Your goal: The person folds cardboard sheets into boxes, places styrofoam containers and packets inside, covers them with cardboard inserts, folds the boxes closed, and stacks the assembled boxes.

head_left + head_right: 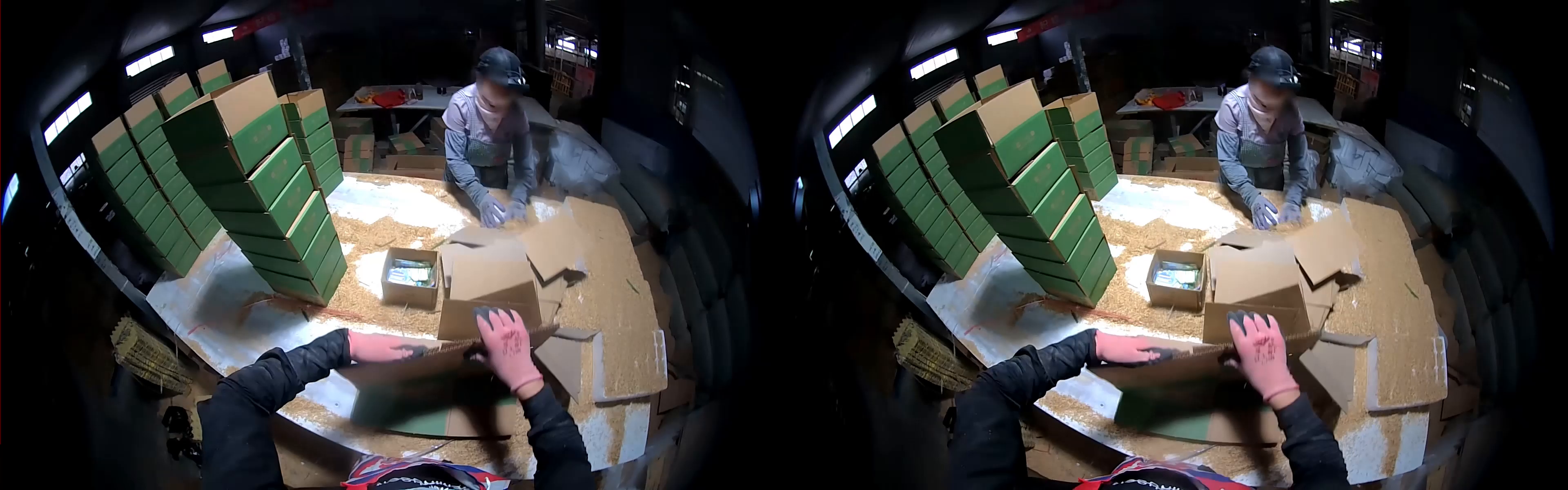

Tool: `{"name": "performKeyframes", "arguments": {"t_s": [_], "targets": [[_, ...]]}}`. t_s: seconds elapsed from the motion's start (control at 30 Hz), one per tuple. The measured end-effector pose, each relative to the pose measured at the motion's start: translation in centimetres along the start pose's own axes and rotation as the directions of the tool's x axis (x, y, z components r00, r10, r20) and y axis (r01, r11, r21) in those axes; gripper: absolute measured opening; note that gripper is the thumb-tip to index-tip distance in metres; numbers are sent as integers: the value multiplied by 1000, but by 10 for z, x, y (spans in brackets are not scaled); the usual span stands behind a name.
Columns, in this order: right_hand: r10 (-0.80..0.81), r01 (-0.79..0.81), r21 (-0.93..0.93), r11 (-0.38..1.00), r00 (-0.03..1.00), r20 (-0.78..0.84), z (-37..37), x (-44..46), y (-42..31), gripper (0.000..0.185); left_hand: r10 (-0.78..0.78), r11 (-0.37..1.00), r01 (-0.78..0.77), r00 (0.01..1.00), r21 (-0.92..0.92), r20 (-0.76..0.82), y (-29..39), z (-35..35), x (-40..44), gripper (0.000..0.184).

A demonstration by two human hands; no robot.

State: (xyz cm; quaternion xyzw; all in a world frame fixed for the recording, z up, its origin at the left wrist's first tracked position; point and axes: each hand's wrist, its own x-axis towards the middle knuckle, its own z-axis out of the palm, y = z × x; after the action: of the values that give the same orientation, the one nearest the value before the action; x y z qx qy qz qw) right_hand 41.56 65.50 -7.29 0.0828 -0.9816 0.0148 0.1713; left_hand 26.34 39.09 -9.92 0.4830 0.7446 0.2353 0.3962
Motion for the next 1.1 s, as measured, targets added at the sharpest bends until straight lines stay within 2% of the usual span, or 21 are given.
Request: {"name": "performKeyframes", "arguments": {"t_s": [0.07, 0.13, 0.23, 0.33, 0.4, 0.43, 0.5, 0.53, 0.57, 0.63, 0.7, 0.73, 0.77, 0.83, 0.87, 0.9, 0.97, 1.0, 1.03, 1.07, 1.1], "targets": [[-66, 66, -19, 998, 998, 8, -12, -27, -10, 69, 52, 998, -55, 997, -40, -60, -1, 6, -2, 52], [-208, 217, 51, 975, 968, -144, -10, -60, -12, 44, -21, 994, 40, 985, 106, -174, 49, -5, -15, 47], [-377, 382, 217, 898, 924, -64, -8, -89, 21, 27, -39, 941, 173, 909, 291, -415, 61, -13, -8, 46], [-361, 337, 532, 777, 931, -62, -49, -77, 44, 15, -259, 928, 361, 797, 86, -545, 55, -38, -5, 56], [-485, 371, 635, 678, 874, 7, -30, -62, 34, 8, 433, 634, 190, 715, 749, -548, 16, -11, 32, 62], [-521, 375, 682, 627, 854, 9, 5, -57, 24, 6, 447, 777, -118, 795, 619, -410, 27, 9, 53, 63], [-424, -3, 569, 822, 664, 616, 97, -78, 7, 13, 791, 424, -540, 611, 727, -7, 66, 49, 105, 57], [-332, -4, 397, 918, 543, 771, 94, -78, 0, 19, 744, 420, -679, 638, 603, 200, 82, 56, 116, 55], [-438, -111, 733, 671, 739, 512, 71, -82, 11, 23, 740, 491, -653, 662, 576, 119, 50, 81, 139, 54], [-203, -458, 883, 103, 859, 470, -4, -96, 29, 52, 518, 717, -514, 845, 471, 134, -18, 111, 169, 61], [29, -350, 902, -254, 929, 368, -30, -132, 27, 97, 354, 802, -418, 908, 427, 225, 4, 104, 159, 64], [28, -274, 961, 36, 962, 273, -15, -140, 21, 102, 423, 774, -468, 883, 427, 202, -7, 112, 169, 66], [18, -188, 698, 691, 970, 244, 5, -148, 16, 105, 485, 751, -510, 857, 419, 173, -6, 108, 167, 70], [438, -302, 817, 491, 897, 68, 43, -138, 18, 104, 500, 812, -515, 856, 272, 128, -5, 97, 169, 65], [615, -525, 700, 484, 773, 155, 53, -122, 16, 98, 437, 899, -413, 874, -146, 214, 8, 73, 175, 58], [650, -581, 713, 393, 724, 232, 67, -123, 17, 92, 420, 894, -380, 895, -238, 148, 37, 43, 167, 51], [633, -533, 587, 609, 773, 44, 89, -128, 14, 89, 210, 944, -228, 973, -238, -98, 105, -27, 113, 47], [735, -513, 776, 367, 671, 95, 85, -120, 7, 82, 59, 922, -200, 919, -331, -390, 97, -45, 102, 49], [807, -444, 891, 92, 558, 194, 80, -117, -3, 81, -7, 898, -190, 895, -396, -446, 71, -32, 92, 59], [758, -496, 812, 309, 644, 105, 110, -138, 15, 100, -70, 871, -192, 862, -452, -502, 36, -13, 83, 72], [743, -422, 892, 165, 648, 169, 107, -144, 14, 97, -118, 845, -216, 817, -490, -564, 4, 7, 77, 86]]}}
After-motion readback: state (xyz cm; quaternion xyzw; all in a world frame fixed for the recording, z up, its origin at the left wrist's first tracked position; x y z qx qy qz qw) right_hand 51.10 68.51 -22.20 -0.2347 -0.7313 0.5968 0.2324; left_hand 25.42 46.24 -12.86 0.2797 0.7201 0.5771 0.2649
